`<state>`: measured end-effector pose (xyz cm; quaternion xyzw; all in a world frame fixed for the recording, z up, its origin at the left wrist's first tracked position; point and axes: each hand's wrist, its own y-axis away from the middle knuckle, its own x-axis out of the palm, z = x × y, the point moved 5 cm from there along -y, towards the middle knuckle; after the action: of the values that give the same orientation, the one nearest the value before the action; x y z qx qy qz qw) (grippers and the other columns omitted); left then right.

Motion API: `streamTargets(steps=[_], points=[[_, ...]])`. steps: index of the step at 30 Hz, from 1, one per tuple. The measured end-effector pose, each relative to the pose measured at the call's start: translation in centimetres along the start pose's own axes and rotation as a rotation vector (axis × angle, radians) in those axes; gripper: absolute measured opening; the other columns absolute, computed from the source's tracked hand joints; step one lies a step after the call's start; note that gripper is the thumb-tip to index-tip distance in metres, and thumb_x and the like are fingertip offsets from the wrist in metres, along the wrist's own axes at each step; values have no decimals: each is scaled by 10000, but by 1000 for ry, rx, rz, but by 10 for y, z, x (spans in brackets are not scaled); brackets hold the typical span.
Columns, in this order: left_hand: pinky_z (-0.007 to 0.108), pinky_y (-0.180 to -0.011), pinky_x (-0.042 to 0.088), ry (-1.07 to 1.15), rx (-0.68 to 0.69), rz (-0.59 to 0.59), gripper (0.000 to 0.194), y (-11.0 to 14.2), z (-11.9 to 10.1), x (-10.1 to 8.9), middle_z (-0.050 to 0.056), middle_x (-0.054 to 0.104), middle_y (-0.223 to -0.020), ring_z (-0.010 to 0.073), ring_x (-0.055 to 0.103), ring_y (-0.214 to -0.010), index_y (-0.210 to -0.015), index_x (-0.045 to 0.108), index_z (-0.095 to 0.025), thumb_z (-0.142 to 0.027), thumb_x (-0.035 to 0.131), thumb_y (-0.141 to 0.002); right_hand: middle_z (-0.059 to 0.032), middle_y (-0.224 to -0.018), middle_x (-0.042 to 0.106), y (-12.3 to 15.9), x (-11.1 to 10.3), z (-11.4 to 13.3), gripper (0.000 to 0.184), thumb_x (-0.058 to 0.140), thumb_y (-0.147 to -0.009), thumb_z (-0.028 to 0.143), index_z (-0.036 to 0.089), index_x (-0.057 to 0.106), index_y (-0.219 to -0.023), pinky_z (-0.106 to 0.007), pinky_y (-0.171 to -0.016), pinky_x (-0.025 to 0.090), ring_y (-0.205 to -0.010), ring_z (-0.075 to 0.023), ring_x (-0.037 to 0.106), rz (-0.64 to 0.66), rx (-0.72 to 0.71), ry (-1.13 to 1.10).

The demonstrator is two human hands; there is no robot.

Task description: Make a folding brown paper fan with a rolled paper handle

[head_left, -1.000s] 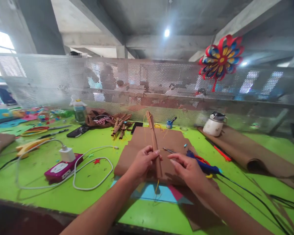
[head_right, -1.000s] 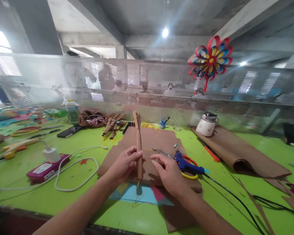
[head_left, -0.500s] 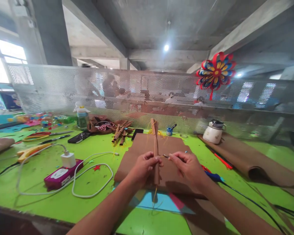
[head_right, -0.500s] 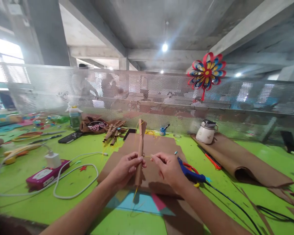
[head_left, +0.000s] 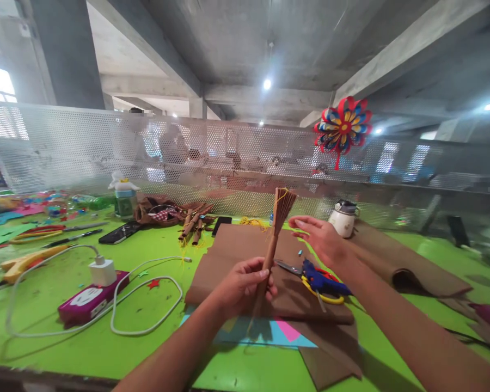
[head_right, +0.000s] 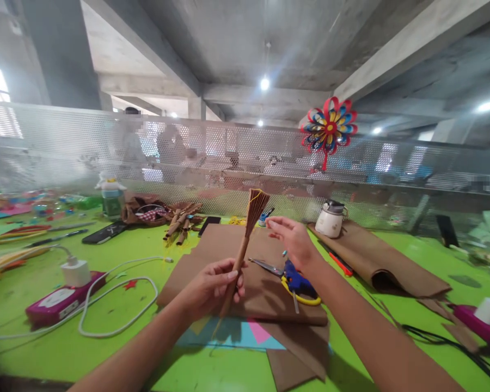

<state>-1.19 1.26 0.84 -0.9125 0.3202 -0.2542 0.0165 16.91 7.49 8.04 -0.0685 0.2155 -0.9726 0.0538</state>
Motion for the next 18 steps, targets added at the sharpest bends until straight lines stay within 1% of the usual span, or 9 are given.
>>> streamTargets(steps=[2, 4, 6, 9, 10, 12, 14, 16, 18], points=[[233, -556, 456, 15, -20, 39, 287, 2, 0, 2, 47, 573, -735, 154, 614, -658, -1062, 596, -103, -202, 606, -794, -71, -1033, 652, -8, 1, 11, 301, 741, -645, 277, 212, 690, -934, -372, -830, 462, -992, -223, 565, 21, -86, 64], [227, -545, 449, 32, -37, 69, 306, 3, 0, 3, 52, 567, -735, 155, 613, -658, -1087, 589, -96, -196, 592, -798, -58, -1139, 624, -14, 4, 20, 424, 755, -613, 226, 243, 661, -1026, -375, -880, 444, -1088, -234, 528, 44, -169, 136], [233, -554, 449, 43, -45, 96, 309, 4, 0, 4, 53, 567, -732, 160, 614, -665, -1093, 581, -100, -193, 586, -798, -50, -1214, 595, -19, 8, 25, 524, 759, -598, 208, 269, 625, -1101, -372, -895, 441, -1139, -238, 503, 64, -206, 161], [239, -562, 443, 52, -48, 123, 271, 4, 1, 5, 48, 568, -723, 164, 612, -670, -1059, 566, -128, -200, 588, -799, -45, -1199, 611, -25, 11, 30, 605, 775, -588, 231, 284, 588, -1161, -358, -844, 468, -1074, -224, 548, 76, -216, 100], [235, -559, 436, 55, -54, 127, 254, 4, 2, 5, 45, 568, -722, 157, 606, -661, -1044, 559, -136, -203, 589, -801, -45, -1144, 639, -27, 12, 31, 578, 779, -592, 258, 273, 602, -1143, -346, -810, 479, -1004, -209, 578, 92, -205, 78], [218, -545, 415, 59, -82, 134, 229, 5, 3, 5, 42, 569, -719, 131, 584, -626, -1023, 546, -144, -208, 588, -807, -38, -950, 689, -31, 11, 31, 430, 778, -605, 323, 223, 669, -1009, -298, -688, 486, -788, -162, 607, 127, -170, 58], [196, -524, 385, 55, -118, 134, 215, 5, 4, 5, 39, 567, -713, 101, 555, -583, -1013, 539, -142, -211, 584, -815, -18, -739, 673, -36, 6, 32, 298, 773, -613, 367, 177, 703, -831, -249, -544, 440, -583, -109, 546, 150, -126, 70], [178, -491, 347, 44, -132, 120, 212, 5, 4, 4, 28, 556, -694, 79, 522, -539, -1012, 534, -146, -217, 585, -819, 1, -624, 629, -42, -2, 36, 252, 766, -628, 372, 156, 700, -739, -229, -473, 387, -489, -81, 481, 144, -105, 91], [170, -463, 311, 25, -125, 81, 213, 4, 4, 2, 12, 538, -666, 63, 488, -497, -1004, 532, -150, -226, 595, -815, 11, -602, 612, -47, -12, 44, 215, 750, -659, 352, 155, 692, -722, -230, -496, 405, -492, -78, 488, 130, -101, 101]])
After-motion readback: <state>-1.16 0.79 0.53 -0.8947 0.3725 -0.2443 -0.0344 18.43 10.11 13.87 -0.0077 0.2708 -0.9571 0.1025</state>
